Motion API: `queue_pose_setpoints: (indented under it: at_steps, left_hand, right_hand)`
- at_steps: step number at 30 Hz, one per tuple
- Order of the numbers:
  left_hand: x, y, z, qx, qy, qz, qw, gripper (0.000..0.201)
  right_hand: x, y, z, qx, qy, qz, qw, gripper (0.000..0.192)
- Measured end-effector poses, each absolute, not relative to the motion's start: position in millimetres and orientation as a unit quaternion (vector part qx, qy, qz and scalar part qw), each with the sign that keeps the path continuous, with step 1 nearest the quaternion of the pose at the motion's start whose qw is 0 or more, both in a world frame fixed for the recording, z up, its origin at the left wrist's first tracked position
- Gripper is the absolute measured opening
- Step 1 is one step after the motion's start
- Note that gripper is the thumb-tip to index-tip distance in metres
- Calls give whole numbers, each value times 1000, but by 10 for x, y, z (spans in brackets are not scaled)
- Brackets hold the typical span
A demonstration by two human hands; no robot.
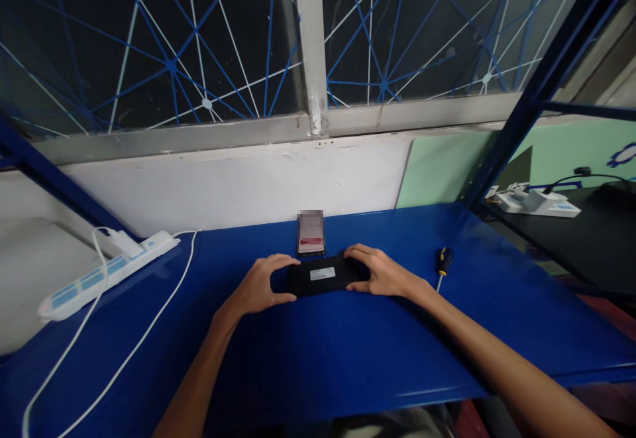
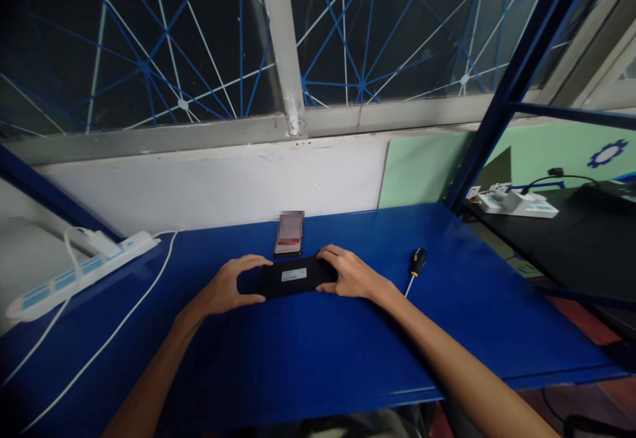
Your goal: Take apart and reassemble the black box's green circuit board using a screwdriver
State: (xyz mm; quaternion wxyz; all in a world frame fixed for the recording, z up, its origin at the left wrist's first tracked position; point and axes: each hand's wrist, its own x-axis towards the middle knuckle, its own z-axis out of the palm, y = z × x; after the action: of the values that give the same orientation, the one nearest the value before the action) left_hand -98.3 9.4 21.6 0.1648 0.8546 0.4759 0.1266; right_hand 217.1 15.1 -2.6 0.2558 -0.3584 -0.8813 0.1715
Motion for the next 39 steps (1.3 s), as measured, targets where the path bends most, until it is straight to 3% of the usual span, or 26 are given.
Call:
queue_pose_setpoints:
  at_steps: [8,14,19,21,23,27,34,39]
  left_hand:
    - [-945,51,222,851,482,91,189,84]
    - [-948,91,108,855,471,101,191,66]
    - [-1032,85,184,849,482,82,201,75]
    - [-1015,64,228,852,484,66,189,79]
    - [-945,42,261,862,477,59,162,80]
    - [-647,33,280,887,445,67,102,76]
    - [-68,115,192,921,370,81,88,82]
    - [6,133,93,917,370,121,86,71]
  right_hand:
    - [2112,112,-67,-348,-889,163,250,63]
    - [2187,147,34,-361,-886,120,267,72]
    - [2739,218,379,-501,-779,20,377,42]
    - [3027,198,423,-621,-712,-23,327,42]
    - [3267,152,371,-705,-676,-20,212,50]
    - [3487,80,140,-765,-641,23,58,68]
    - [3532,60,26,-797,-602,30,48,48]
    - [3715,-18,-96,-816,-572,52,64,47]
